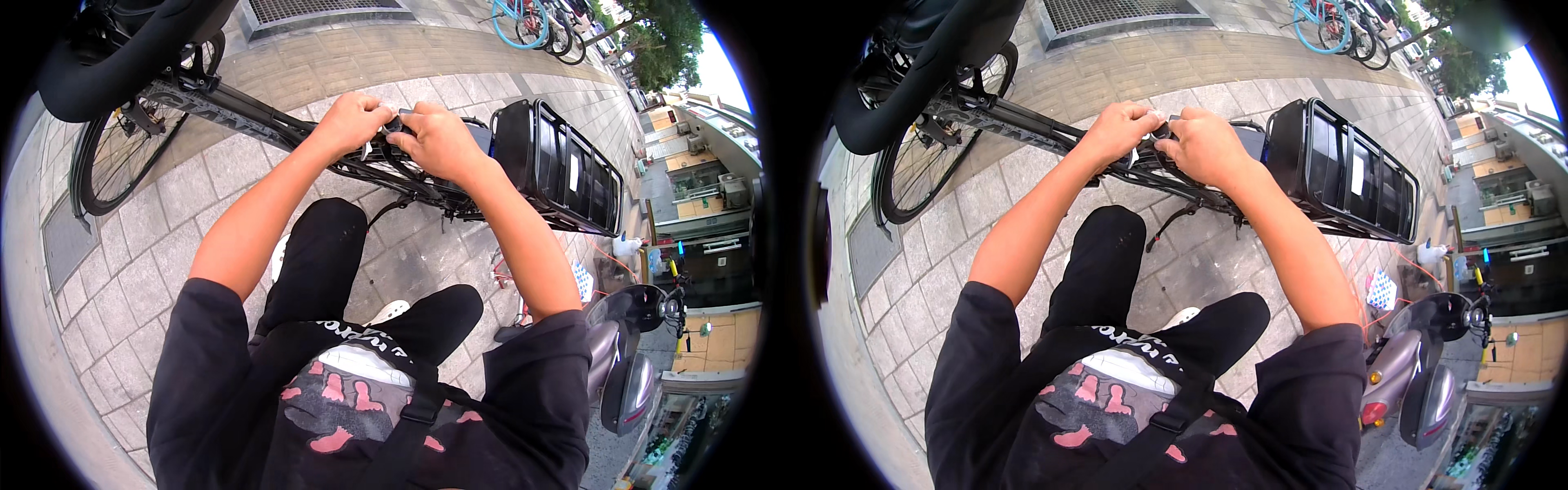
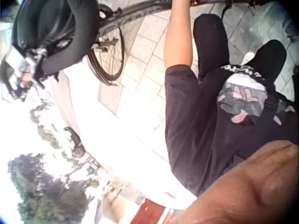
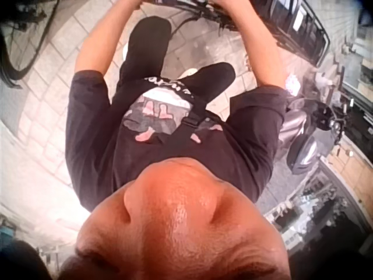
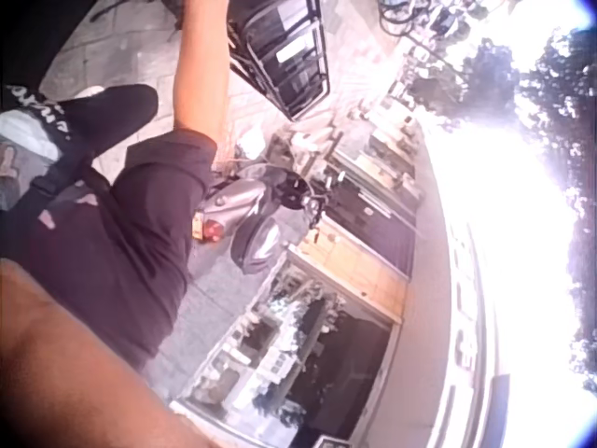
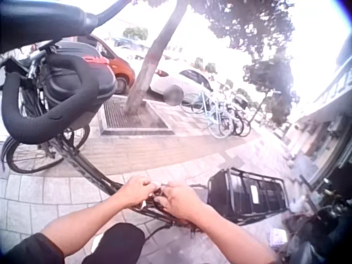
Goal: The person installs a battery pack onto the rear rack of a bicycle, securing it with straps and connecting wires. They then attach a black rectangular control unit to the frame and finally mount the bicycle seat onto the seat post, tightening it by hand.
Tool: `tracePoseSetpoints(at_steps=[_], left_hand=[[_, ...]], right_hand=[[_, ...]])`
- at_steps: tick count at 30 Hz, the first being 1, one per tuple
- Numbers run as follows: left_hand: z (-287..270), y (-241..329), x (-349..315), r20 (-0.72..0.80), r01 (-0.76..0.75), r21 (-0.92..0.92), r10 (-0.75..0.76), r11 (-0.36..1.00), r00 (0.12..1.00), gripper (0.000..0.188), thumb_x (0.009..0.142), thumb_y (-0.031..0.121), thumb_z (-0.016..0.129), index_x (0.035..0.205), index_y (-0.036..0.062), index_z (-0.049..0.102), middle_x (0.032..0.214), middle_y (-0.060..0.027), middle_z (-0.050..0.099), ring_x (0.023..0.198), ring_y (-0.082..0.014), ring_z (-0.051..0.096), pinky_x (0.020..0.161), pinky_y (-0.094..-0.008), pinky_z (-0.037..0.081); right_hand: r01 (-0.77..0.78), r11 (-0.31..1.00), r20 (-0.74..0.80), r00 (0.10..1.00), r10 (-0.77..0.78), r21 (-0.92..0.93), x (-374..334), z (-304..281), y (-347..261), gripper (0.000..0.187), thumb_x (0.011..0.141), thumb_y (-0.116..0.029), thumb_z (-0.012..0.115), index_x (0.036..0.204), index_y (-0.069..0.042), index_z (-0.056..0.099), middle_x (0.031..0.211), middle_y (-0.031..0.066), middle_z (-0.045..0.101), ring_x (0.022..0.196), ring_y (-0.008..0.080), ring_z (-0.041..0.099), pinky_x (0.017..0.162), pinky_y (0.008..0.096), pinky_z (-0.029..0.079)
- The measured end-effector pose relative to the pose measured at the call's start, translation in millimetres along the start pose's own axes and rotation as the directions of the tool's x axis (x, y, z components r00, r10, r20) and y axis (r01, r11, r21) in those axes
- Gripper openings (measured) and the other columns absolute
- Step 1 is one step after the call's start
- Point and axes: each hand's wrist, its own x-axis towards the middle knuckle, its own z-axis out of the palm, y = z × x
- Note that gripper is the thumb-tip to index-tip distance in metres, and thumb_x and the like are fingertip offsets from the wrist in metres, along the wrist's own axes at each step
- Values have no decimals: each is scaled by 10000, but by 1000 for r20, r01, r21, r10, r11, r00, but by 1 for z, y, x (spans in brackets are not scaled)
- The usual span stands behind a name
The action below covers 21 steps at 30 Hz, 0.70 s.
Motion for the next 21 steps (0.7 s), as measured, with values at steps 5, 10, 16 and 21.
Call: tracePoseSetpoints(at_steps=[5, 10, 16, 21], left_hand=[[-6, 0, 5, 96, 61, -45, -57, 997, 994, 435, 1053, 368, 695, 1277, 7, 789, 1257, -134, 782, 1104, -192, 714, 981, -356, 543], [-8, 7, -7, 67, -225, 13, 223, 974, 972, 416, 1078, 315, 709, 1381, 32, 728, 1361, -116, 743, 1141, -211, 711, 1030, -371, 546], [-9, 37, -24, 245, -508, 571, 457, 645, 855, 384, 990, 273, 763, 1304, 53, 744, 1317, -160, 716, 1222, -362, 682, 1013, -464, 563], [-4, 46, -27, 271, -492, 667, 433, 559, 860, 455, 950, 229, 796, 1346, 21, 714, 1294, -184, 724, 1158, -412, 694, 989, -473, 565]], right_hand=[[-13, 999, -45, 999, 12, -32, -4, 3, -6, 348, 927, -310, 833, 1080, -1, 785, 935, 187, 662, 905, 406, 674, 820, 509, 544], [-15, 997, 25, 1000, 17, -79, -10, -4, -5, 445, 894, -346, 856, 1194, -29, 770, 1072, 170, 697, 1038, 400, 679, 921, 505, 535], [-174, 917, 65, 975, 211, -360, -29, -10, 0, 920, 784, -513, 905, 1514, -54, 585, 1348, 147, 686, 1296, 363, 622, 1112, 505, 434], [-154, 909, 89, 975, 203, -386, -22, -3, -4, 916, 782, -504, 915, 1504, -57, 572, 1297, 124, 705, 1258, 333, 649, 1061, 470, 474]])
